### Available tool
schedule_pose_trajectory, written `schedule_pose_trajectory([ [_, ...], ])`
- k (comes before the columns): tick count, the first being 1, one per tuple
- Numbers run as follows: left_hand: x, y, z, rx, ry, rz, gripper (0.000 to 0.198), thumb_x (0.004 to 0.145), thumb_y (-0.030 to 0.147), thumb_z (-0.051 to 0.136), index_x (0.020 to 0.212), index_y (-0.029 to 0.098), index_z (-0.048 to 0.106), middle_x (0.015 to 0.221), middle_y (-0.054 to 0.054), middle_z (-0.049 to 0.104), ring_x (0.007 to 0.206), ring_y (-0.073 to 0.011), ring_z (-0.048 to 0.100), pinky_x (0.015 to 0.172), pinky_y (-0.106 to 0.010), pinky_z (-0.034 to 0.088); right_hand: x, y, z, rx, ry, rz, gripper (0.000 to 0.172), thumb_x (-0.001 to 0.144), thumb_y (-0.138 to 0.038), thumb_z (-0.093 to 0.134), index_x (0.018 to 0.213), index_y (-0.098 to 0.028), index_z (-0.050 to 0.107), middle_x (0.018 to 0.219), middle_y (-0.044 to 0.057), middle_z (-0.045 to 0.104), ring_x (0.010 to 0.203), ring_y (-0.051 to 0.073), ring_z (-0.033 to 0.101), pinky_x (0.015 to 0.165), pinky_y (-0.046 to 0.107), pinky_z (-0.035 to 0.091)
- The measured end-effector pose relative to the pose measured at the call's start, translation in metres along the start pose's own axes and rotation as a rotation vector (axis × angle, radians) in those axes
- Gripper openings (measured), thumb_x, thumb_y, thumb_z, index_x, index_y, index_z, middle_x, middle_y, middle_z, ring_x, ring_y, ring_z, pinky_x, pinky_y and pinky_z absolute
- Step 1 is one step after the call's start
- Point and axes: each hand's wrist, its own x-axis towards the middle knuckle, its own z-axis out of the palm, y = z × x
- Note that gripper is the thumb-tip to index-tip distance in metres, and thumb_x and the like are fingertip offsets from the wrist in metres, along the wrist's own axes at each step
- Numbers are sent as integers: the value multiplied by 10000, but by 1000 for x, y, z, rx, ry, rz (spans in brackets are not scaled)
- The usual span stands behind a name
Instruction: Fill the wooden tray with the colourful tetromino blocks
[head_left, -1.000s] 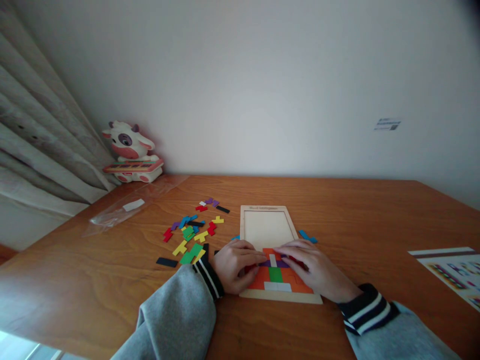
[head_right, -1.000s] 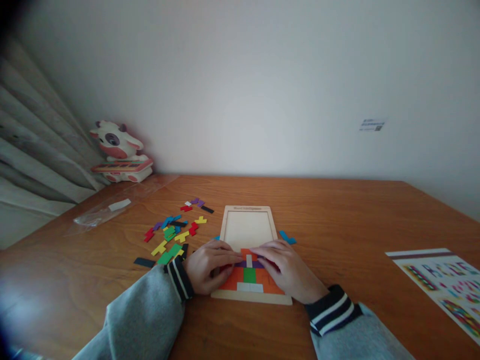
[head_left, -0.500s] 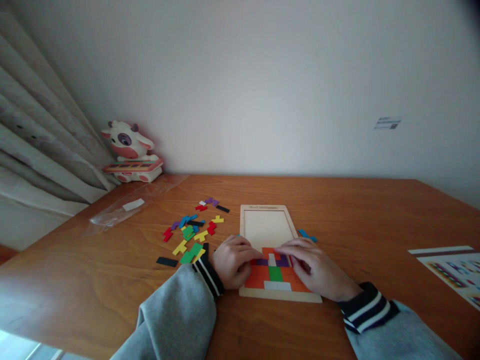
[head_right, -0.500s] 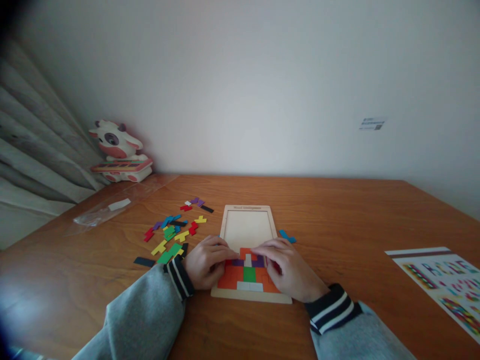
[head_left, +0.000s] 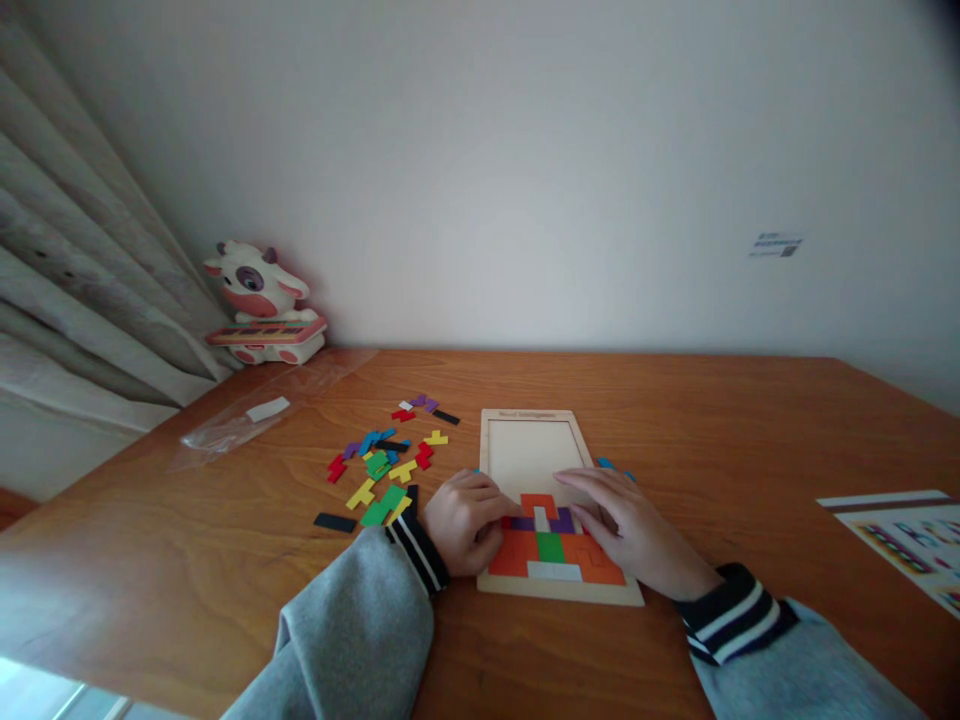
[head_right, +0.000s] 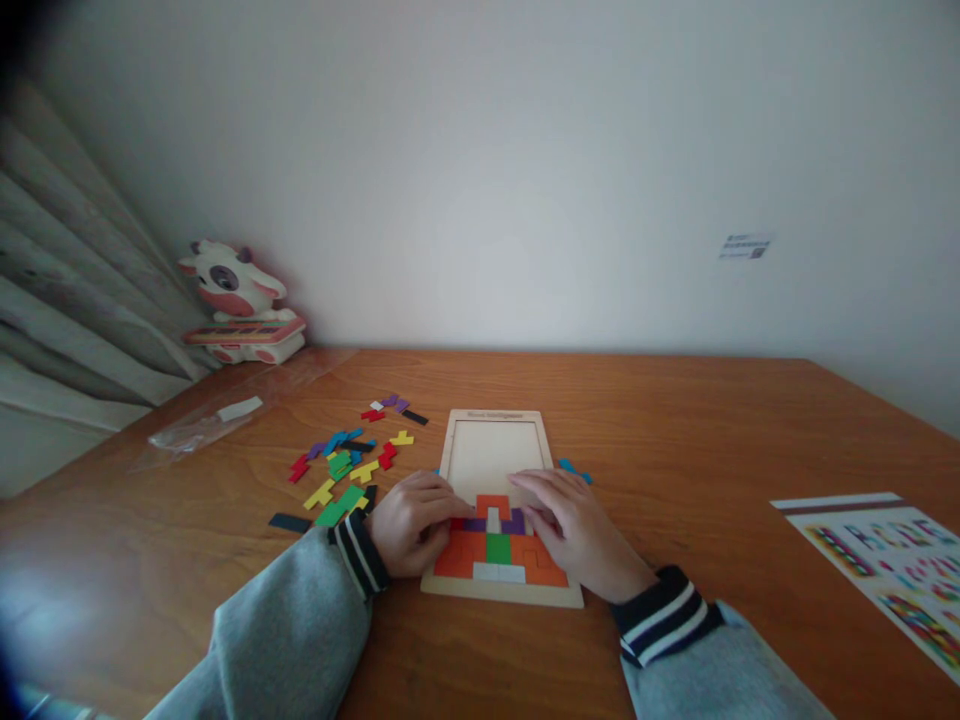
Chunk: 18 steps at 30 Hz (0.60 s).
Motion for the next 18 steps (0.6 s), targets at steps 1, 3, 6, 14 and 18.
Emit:
schedule_pose_trajectory([
  [1,0,0,0,2,0,2,408,722,92,471,1064,191,670,900,-41,731,828,-207,613,778,-347,473,0,0,1,-7,5,8,368,936,-236,534,1301,-284,539,1256,61,633,1181,234,565,1044,468,441],
  [3,0,0,1,6,1,5,397,719,91,466,1047,183,670,898,-44,733,819,-203,619,772,-341,479,0,1,4,-15,21,37,358,927,-278,562,1285,-280,547,1261,69,623,1183,245,562,1037,474,443],
  [6,0,0,2,8,2,9,391,714,85,462,1033,177,669,900,-45,733,812,-197,623,771,-333,489,0,2,8,-5,42,78,334,909,-323,597,1238,-274,570,1233,72,629,1151,253,578,1008,474,460],
  [14,1,-1,1,-12,17,29,402,716,57,454,1040,171,665,984,-48,730,861,-193,617,819,-337,503,2,2,4,177,121,152,241,989,-350,442,1124,-255,618,1133,68,655,1095,223,599,978,424,474],
  [18,2,0,1,-22,27,35,407,717,50,457,1044,172,665,987,-45,730,867,-200,617,817,-345,508,3,2,-1,246,214,266,279,994,-389,413,1099,-241,625,1130,83,662,1080,230,609,963,419,482],
])
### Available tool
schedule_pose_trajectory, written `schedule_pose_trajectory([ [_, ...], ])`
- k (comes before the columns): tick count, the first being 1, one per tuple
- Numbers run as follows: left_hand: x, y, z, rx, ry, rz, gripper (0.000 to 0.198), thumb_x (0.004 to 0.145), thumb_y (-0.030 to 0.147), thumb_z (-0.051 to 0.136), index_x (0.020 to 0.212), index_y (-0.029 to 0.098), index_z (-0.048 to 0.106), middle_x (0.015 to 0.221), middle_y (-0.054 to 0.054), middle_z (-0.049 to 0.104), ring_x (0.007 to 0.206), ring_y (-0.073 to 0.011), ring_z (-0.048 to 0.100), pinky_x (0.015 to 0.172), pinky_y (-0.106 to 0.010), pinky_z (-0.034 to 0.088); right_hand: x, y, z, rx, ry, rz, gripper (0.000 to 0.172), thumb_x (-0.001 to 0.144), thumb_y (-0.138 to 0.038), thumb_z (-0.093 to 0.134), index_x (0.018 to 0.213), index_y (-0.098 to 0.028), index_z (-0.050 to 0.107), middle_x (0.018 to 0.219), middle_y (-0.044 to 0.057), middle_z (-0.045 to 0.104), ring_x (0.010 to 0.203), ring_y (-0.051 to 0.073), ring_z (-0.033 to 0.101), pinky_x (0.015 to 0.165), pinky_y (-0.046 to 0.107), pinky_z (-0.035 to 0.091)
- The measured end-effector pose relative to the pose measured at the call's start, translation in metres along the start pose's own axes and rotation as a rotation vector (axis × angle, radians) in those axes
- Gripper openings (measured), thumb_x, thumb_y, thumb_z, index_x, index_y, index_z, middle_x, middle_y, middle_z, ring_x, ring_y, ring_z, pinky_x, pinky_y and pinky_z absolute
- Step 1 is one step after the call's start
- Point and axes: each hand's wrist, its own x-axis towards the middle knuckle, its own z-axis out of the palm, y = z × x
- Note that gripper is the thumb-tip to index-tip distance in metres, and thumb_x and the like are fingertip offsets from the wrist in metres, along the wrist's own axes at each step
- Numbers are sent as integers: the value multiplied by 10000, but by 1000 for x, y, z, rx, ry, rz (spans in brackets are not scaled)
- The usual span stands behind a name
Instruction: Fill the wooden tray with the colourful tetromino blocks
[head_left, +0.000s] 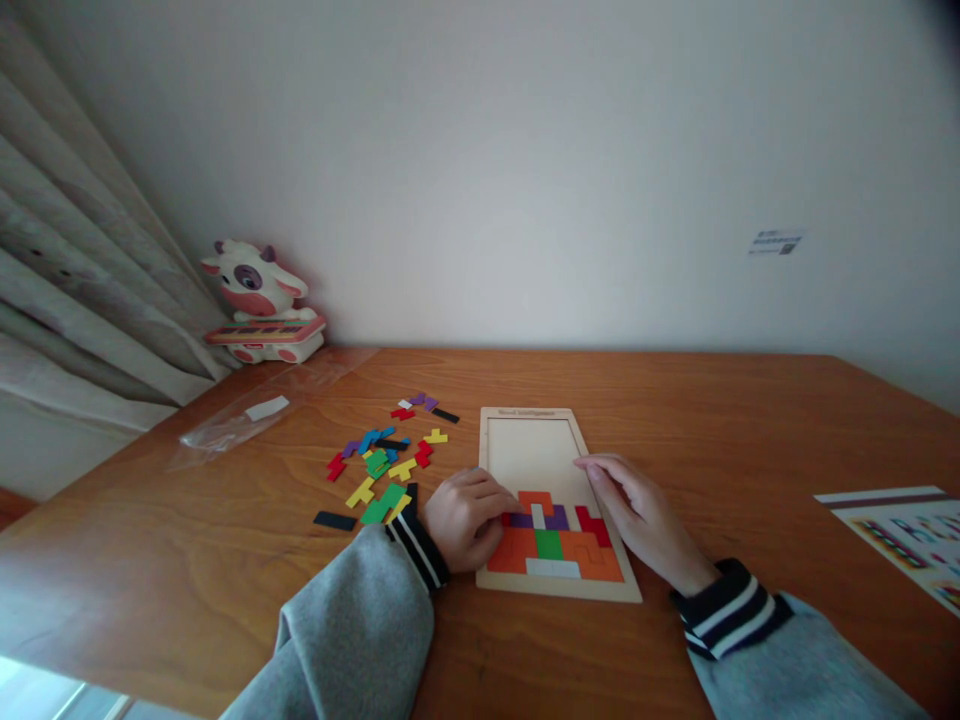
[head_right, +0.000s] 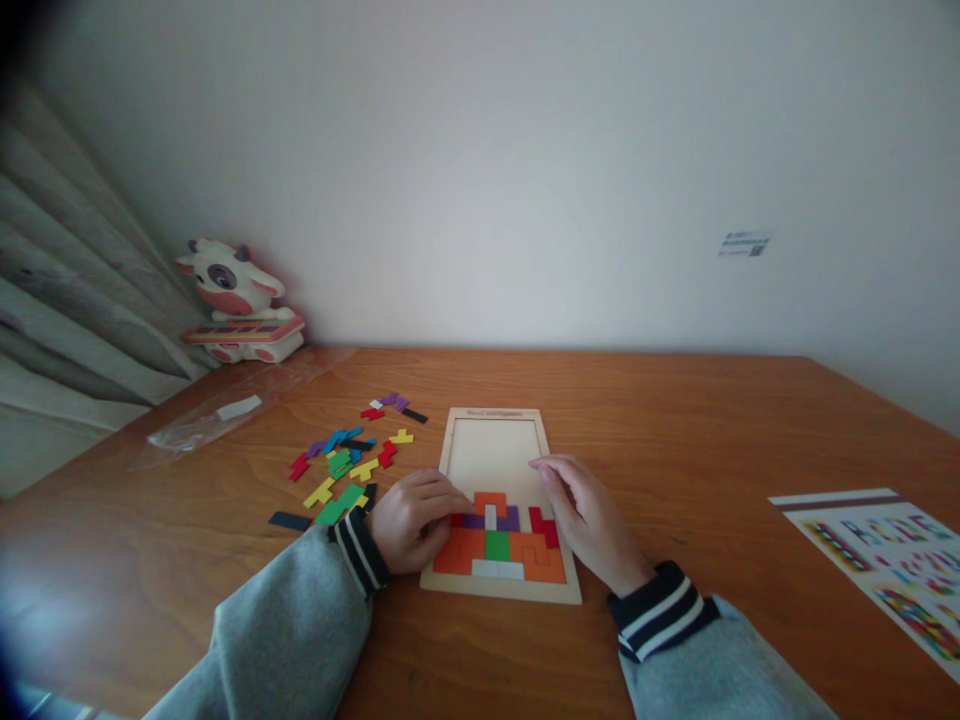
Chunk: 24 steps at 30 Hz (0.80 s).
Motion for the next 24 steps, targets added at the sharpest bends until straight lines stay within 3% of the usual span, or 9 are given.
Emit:
schedule_pose_trajectory([
  [6,-3,-1,2,22,-10,-6,418,718,55,457,1060,179,661,928,-43,728,847,-207,605,800,-347,506,-3,3,-1,-2,6,42,277,978,-402,445,1146,-254,608,1151,74,680,1082,234,626,958,425,494],
  [17,-3,-1,0,57,29,-71,441,709,68,450,1079,191,655,904,-55,709,859,-212,614,799,-354,513,-6,-1,-2,-74,-198,-207,344,936,-144,416,1214,-269,573,1174,49,665,1116,204,593,1010,436,458],
  [24,-2,-2,-2,72,107,-153,409,724,52,428,1028,166,676,878,-63,722,810,-196,632,781,-335,529,-5,-11,-5,-141,-222,-256,348,918,-158,460,1220,-267,593,1136,62,677,1076,217,608,963,427,497],
])
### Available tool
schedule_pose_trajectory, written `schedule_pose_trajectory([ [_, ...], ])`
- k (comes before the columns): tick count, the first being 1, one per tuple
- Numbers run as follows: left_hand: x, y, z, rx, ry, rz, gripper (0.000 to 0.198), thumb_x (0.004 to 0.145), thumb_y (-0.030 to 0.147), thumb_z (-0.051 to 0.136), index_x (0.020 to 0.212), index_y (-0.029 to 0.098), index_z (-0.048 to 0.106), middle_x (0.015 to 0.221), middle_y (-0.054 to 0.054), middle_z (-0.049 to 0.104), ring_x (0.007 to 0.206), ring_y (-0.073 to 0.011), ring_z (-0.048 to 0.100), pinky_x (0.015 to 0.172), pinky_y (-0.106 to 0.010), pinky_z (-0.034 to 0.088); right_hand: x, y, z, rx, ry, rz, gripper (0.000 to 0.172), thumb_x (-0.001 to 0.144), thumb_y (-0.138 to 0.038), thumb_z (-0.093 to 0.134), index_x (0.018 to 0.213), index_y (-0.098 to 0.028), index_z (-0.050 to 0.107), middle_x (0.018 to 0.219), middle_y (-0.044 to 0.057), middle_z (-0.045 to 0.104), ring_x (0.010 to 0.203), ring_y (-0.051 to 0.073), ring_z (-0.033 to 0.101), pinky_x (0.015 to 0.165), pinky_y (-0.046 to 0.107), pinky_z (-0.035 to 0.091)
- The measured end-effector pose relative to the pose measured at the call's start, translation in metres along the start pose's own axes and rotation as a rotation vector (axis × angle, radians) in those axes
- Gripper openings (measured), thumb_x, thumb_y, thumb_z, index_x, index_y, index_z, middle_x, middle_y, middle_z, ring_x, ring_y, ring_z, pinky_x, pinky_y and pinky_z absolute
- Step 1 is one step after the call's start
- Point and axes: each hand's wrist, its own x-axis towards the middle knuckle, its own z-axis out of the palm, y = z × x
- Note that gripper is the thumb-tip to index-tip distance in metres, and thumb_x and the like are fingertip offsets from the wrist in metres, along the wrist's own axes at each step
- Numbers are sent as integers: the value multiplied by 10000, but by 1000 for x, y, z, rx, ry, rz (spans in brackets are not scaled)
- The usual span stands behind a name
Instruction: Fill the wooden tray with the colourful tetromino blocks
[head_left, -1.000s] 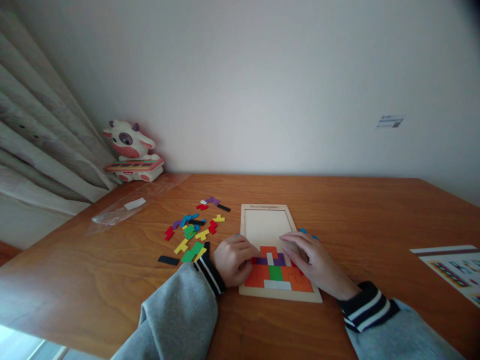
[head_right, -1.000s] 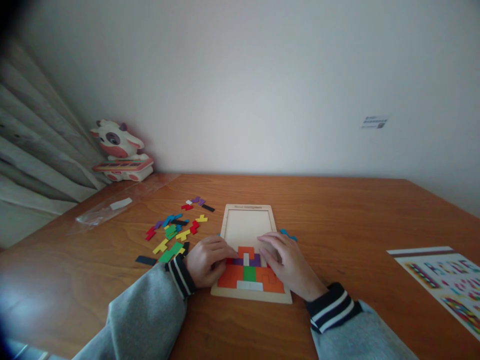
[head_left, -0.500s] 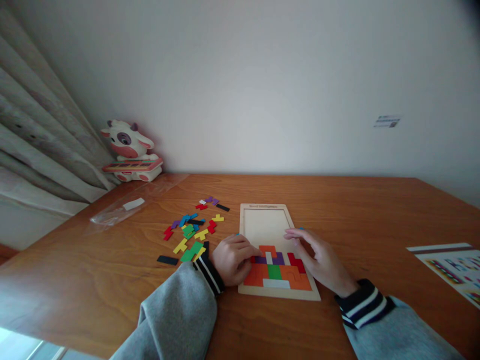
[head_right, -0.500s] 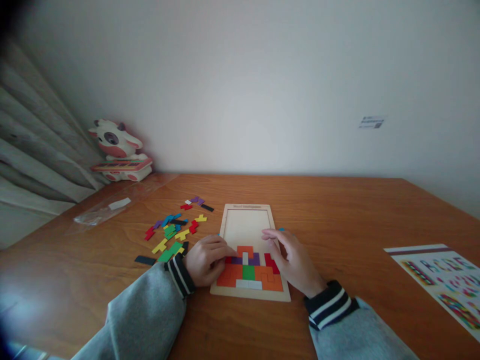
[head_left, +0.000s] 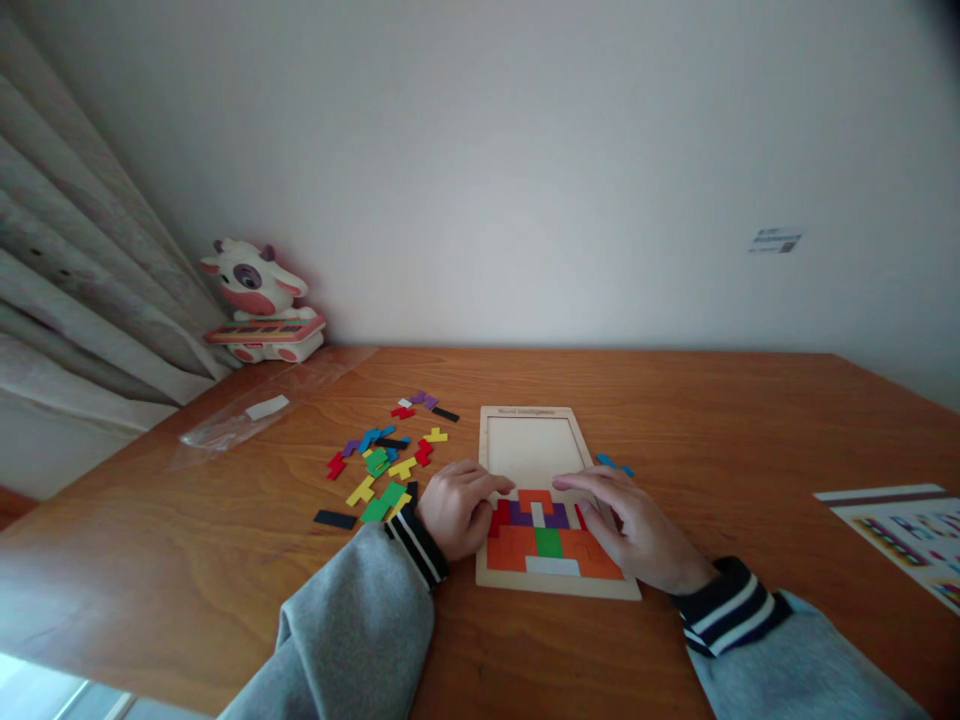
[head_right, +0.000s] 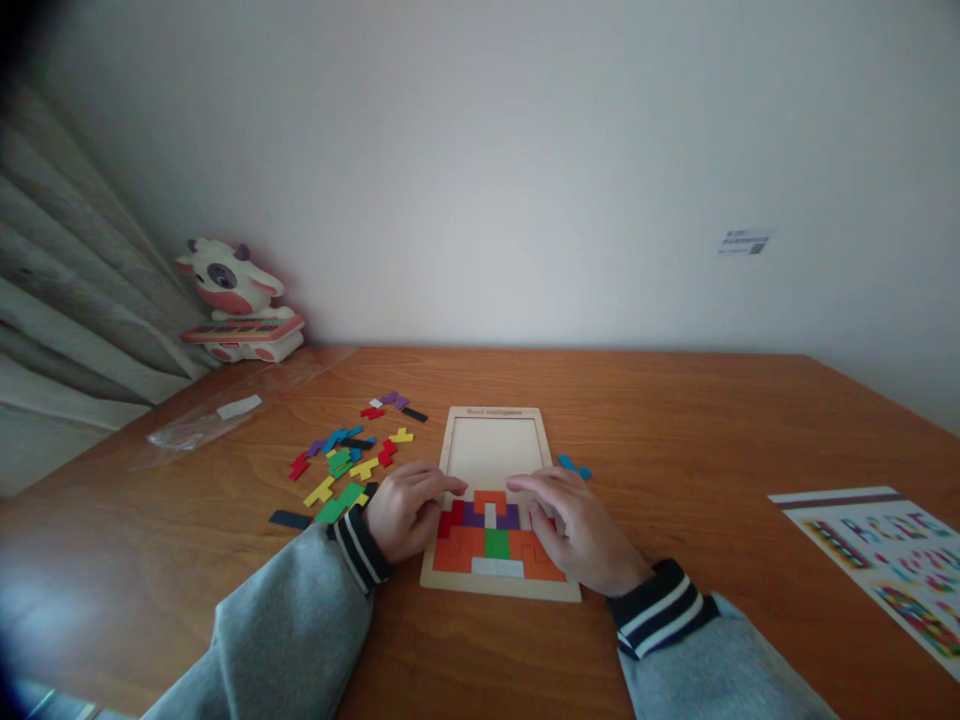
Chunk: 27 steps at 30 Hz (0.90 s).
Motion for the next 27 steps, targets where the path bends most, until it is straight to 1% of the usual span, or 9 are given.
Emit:
schedule_pose_trajectory([
  [4,-2,-2,1,-4,24,27,361,733,58,450,946,180,716,787,-49,712,732,-175,631,701,-290,528,2,-7,-1,-10,-17,-44,326,926,-177,480,1204,-272,621,1100,66,690,1048,217,618,935,410,519],
  [7,-2,-3,1,-12,37,60,360,734,60,453,931,172,733,763,-53,712,703,-168,633,670,-276,527,3,-9,-2,-14,-27,-67,347,921,-156,483,1214,-279,623,1098,58,693,1045,210,618,925,393,526],
  [11,-2,-2,3,-30,-8,144,412,733,52,432,988,171,732,763,-56,722,760,-185,645,703,-295,542,3,-9,-2,-11,-32,-80,368,922,-150,477,1236,-286,610,1098,50,694,1040,207,617,928,393,520],
  [13,-2,-2,3,-34,-18,165,424,739,54,428,1015,172,727,773,-59,725,787,-192,648,723,-306,547,3,-9,-3,-12,-37,-82,357,924,-159,480,1232,-281,612,1088,52,696,1031,208,619,921,393,522],
  [18,-3,-3,4,-37,-32,159,420,758,55,428,1033,170,725,788,-64,728,806,-194,650,743,-314,552,3,-10,-4,-24,-54,-81,325,918,-168,497,1191,-273,640,1064,53,700,1016,207,624,941,403,516],
  [24,-3,-3,4,-37,-44,156,423,763,56,424,1037,171,725,788,-63,728,808,-194,652,740,-312,557,3,-11,-4,-15,-59,-81,352,908,-164,500,1209,-280,640,1085,58,699,1031,213,625,930,400,527],
  [27,-3,-4,5,-38,-55,158,433,755,57,425,1043,180,723,795,-62,726,810,-191,651,738,-310,557,3,-10,-3,-9,-59,-84,345,895,-164,513,1185,-284,656,1080,55,702,1025,213,632,932,398,529],
])
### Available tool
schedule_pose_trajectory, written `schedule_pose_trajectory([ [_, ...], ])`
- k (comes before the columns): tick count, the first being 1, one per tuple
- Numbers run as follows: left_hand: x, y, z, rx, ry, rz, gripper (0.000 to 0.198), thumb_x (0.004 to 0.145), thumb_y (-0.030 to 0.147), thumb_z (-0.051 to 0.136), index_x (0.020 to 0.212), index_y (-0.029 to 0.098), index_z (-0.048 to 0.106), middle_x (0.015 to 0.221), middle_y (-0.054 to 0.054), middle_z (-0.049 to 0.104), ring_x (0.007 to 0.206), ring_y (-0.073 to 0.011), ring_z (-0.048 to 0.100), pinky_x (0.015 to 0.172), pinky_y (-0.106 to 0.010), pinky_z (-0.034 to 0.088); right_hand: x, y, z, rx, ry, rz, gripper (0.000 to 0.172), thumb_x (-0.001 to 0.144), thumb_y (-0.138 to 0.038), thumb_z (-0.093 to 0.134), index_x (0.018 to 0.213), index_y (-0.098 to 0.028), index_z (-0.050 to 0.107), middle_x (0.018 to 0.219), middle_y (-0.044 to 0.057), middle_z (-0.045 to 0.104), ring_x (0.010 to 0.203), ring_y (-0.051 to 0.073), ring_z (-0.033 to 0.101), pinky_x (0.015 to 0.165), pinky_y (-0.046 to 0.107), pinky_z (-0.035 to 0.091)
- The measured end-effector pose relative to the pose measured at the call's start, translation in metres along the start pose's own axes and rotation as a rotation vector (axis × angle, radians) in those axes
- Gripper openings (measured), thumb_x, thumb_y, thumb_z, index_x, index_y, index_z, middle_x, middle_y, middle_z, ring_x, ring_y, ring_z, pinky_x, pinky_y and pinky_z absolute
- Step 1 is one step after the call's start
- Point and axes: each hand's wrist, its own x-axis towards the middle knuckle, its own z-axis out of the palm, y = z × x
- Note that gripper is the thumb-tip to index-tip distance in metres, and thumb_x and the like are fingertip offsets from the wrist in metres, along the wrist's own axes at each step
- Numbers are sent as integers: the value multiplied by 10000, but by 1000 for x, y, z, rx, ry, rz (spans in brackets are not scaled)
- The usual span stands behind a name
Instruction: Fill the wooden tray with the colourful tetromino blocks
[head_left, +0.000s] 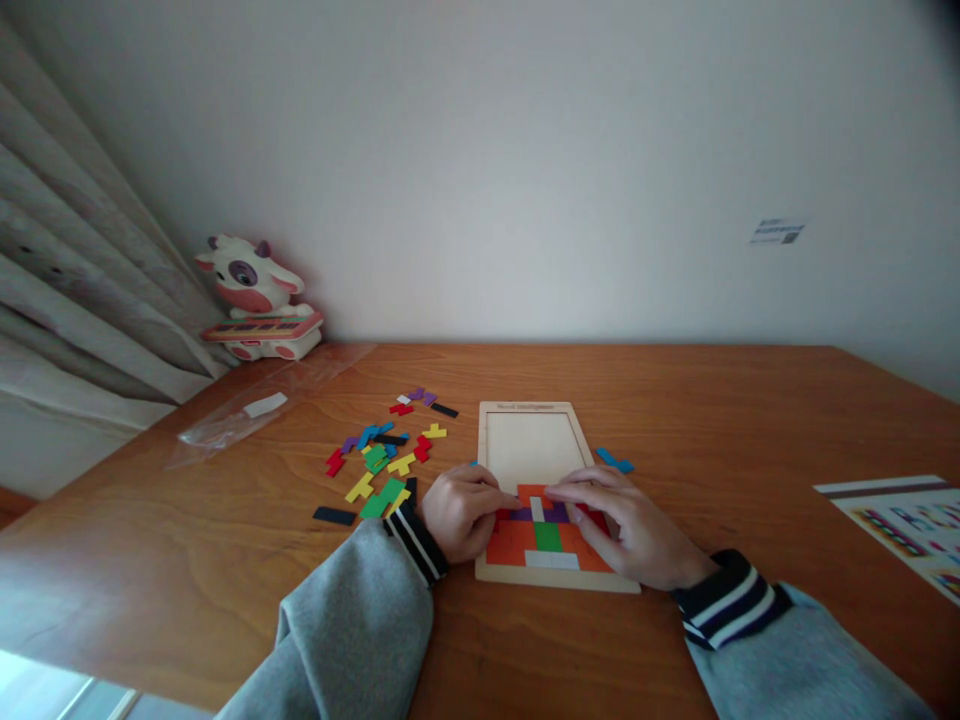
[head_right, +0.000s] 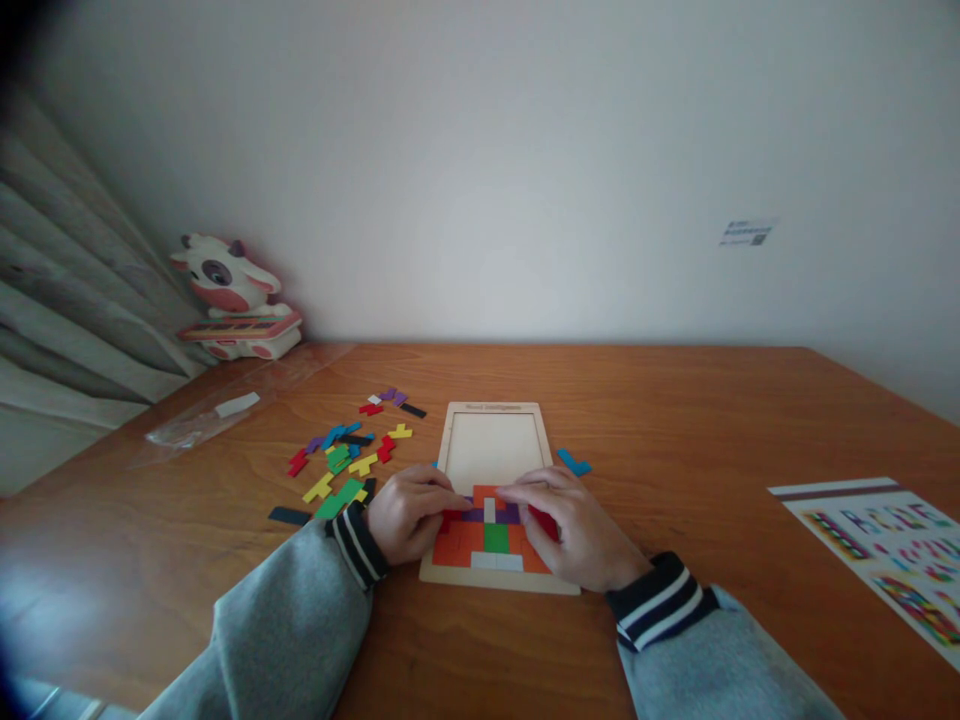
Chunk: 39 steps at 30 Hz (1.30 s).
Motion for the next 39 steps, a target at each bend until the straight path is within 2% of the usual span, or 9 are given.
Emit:
schedule_pose_trajectory([
  [6,0,0,0,-13,-1,0,436,753,58,428,1050,183,722,804,-63,724,815,-190,649,739,-309,557,0,-1,0,-6,6,6,314,899,-177,517,1151,-281,671,1070,49,707,1019,208,641,941,398,527],
  [19,0,0,0,-27,-24,12,435,758,64,427,1072,181,704,839,-68,725,850,-193,646,781,-321,558,1,-1,6,-38,0,8,319,940,-232,512,1230,-299,628,1130,53,698,1059,221,627,958,433,515],
  [26,1,0,1,-52,-17,15,426,750,59,430,1046,169,716,823,-62,733,830,-200,644,770,-322,556,1,6,9,-131,30,69,359,944,-287,530,1301,-289,567,1240,62,659,1162,244,578,1028,503,438],
  [31,1,1,1,-41,-24,4,428,741,63,434,1045,167,717,831,-65,733,830,-197,642,766,-319,554,6,-1,13,-133,55,-4,271,924,-272,578,1189,-300,631,1165,44,699,1107,240,601,986,483,449],
  [35,0,1,2,-46,-38,-5,441,738,62,430,1061,172,709,845,-60,732,844,-196,643,774,-317,552,9,-8,21,-114,58,28,157,916,-266,604,1060,-282,665,1026,34,734,1001,236,628,925,476,466],
  [39,-1,0,3,-57,-52,-12,455,742,51,427,1080,176,705,861,-58,732,867,-196,639,790,-316,549,9,-6,26,-99,68,58,128,906,-232,620,1017,-270,669,996,29,737,972,231,634,902,453,469],
])
